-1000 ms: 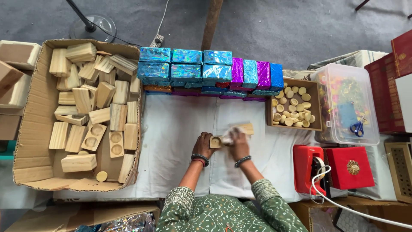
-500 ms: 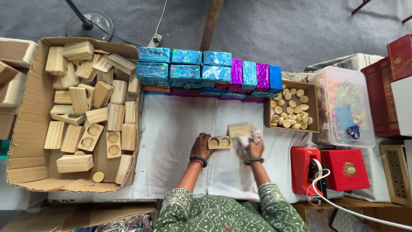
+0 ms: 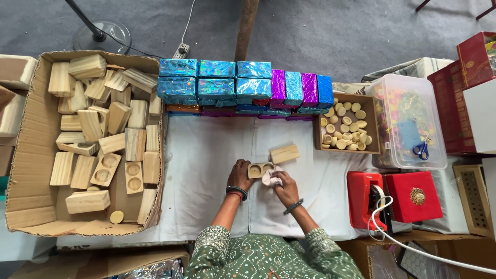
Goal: The person wipes a rectangular wooden block with two circular indentations using a white cloth. They then pick up small, round wooden discs from a box and wipe each one individually with the cloth before placing them back.
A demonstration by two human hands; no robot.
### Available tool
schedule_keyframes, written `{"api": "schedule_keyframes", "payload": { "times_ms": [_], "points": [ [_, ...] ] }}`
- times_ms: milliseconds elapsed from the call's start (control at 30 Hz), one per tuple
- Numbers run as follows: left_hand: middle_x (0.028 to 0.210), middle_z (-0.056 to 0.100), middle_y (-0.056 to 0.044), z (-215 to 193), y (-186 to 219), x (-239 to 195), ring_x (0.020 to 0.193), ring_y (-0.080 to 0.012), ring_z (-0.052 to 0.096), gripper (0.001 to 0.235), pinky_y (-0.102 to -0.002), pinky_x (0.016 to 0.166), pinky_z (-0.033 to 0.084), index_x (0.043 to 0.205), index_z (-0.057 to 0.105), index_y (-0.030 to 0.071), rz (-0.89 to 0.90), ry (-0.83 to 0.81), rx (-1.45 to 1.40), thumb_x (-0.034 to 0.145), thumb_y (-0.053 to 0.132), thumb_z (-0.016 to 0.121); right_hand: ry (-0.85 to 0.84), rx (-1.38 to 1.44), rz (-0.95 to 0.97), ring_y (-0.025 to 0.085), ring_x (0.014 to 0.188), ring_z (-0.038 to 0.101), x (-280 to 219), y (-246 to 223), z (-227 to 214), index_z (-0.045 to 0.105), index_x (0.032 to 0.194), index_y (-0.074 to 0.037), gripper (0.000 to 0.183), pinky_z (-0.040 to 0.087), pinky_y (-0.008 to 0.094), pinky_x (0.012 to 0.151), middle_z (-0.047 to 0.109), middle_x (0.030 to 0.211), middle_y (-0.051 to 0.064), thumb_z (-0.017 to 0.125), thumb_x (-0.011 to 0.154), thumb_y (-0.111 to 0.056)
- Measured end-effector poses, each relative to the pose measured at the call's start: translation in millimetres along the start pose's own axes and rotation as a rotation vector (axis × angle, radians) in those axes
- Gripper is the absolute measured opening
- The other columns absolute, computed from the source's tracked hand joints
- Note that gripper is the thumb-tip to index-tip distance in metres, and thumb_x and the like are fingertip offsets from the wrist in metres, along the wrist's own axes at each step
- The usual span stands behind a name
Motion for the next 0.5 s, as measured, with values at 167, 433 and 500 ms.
{"api": "schedule_keyframes", "payload": {
  "times_ms": [167, 433, 500],
  "points": [
    [0.128, 0.057, -0.009, 2, -2, -1, 0.116, -0.0338, 0.058, 0.062, -0.044, 0.097, 0.052, 0.121, 0.061, 0.013, 0.025, 0.031, -0.033, 0.067, 0.022, 0.09, 0.062, -0.057, -0.093, 0.033, 0.112, 0.065, 4, -31, -14, 0.07, 0.109, -0.006, 0.036, 0.054, 0.042, 0.093, 0.067, 0.124, 0.009, 0.064, 0.073, 0.001],
    [0.126, 0.058, -0.013, 14, -16, 1, 0.116, -0.0372, 0.057, 0.063, -0.046, 0.097, 0.051, 0.118, 0.061, 0.01, 0.102, 0.103, -0.092, 0.066, 0.026, 0.092, -0.165, 0.0, -0.215, 0.034, 0.117, 0.065, -39, -34, 22, 0.071, 0.11, -0.006, 0.039, 0.054, 0.04, 0.099, 0.066, 0.123, 0.01, 0.068, 0.072, 0.003],
    [0.122, 0.061, -0.013, 22, -20, 3, 0.113, -0.0352, 0.06, 0.066, -0.044, 0.096, 0.052, 0.118, 0.06, 0.008, 0.049, 0.021, -0.15, 0.066, 0.03, 0.094, -0.108, 0.113, -0.124, 0.033, 0.12, 0.064, -48, -15, 19, 0.071, 0.113, -0.006, 0.038, 0.055, 0.037, 0.102, 0.064, 0.128, 0.01, 0.067, 0.076, 0.003]
  ]
}}
Point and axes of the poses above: each hand's wrist, its own x-axis towards the middle knuckle, its own z-axis out of the palm, y = z × x, the point moved 5 cm from there along x, towards the middle knuckle
